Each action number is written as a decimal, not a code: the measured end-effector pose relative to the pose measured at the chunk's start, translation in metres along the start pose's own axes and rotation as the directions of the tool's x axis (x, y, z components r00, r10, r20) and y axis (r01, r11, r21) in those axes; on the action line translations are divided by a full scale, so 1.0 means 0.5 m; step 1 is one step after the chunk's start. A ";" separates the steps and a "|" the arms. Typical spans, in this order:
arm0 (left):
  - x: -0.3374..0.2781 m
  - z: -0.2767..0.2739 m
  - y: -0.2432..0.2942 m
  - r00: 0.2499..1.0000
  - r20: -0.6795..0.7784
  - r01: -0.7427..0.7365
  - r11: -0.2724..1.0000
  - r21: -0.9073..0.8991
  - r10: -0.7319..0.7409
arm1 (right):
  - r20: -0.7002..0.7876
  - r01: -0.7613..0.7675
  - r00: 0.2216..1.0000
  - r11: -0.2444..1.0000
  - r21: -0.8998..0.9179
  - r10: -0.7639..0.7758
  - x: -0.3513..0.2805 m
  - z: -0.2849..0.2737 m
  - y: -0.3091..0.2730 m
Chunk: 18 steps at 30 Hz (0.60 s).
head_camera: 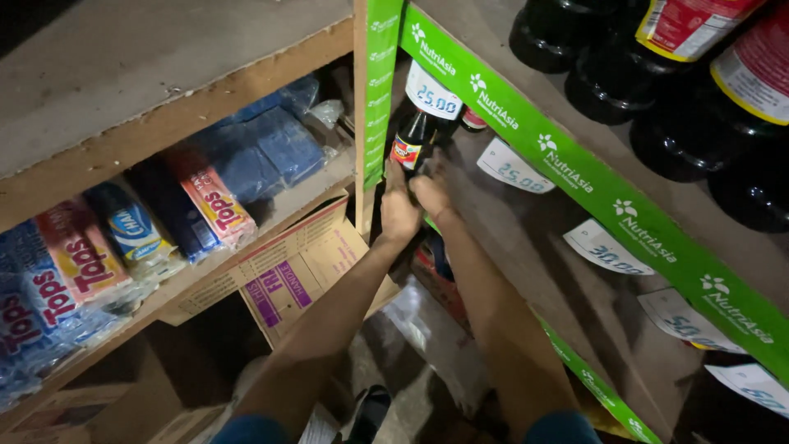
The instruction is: Transferring various bottles of condiments and liquids from a cardboard box onto grocery store shelves.
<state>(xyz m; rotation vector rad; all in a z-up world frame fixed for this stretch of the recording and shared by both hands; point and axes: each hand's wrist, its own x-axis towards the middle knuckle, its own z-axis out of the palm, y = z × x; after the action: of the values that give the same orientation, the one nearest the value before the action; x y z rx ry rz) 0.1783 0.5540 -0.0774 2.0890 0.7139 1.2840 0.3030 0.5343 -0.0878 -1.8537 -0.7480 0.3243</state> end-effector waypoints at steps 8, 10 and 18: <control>0.022 -0.074 0.105 0.899 0.231 0.378 0.925 0.023 -0.373 | 0.069 -0.138 0.990 0.950 0.280 0.123 -0.040 -0.042 -0.073; 0.001 -0.103 0.133 0.730 0.376 0.584 0.807 0.089 -0.571 | 0.066 -0.197 0.980 0.882 0.428 0.186 -0.070 -0.052 -0.062; -0.224 -0.176 0.153 0.891 0.408 0.246 0.967 -0.063 -0.200 | -0.235 0.147 0.967 0.971 0.187 -0.101 -0.352 -0.147 -0.029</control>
<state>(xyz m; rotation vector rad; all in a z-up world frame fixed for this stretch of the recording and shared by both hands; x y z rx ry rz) 0.0650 0.4407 -0.0575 2.0174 0.6560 0.7213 0.2028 0.3726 -0.0662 -1.6098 -0.6464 0.1029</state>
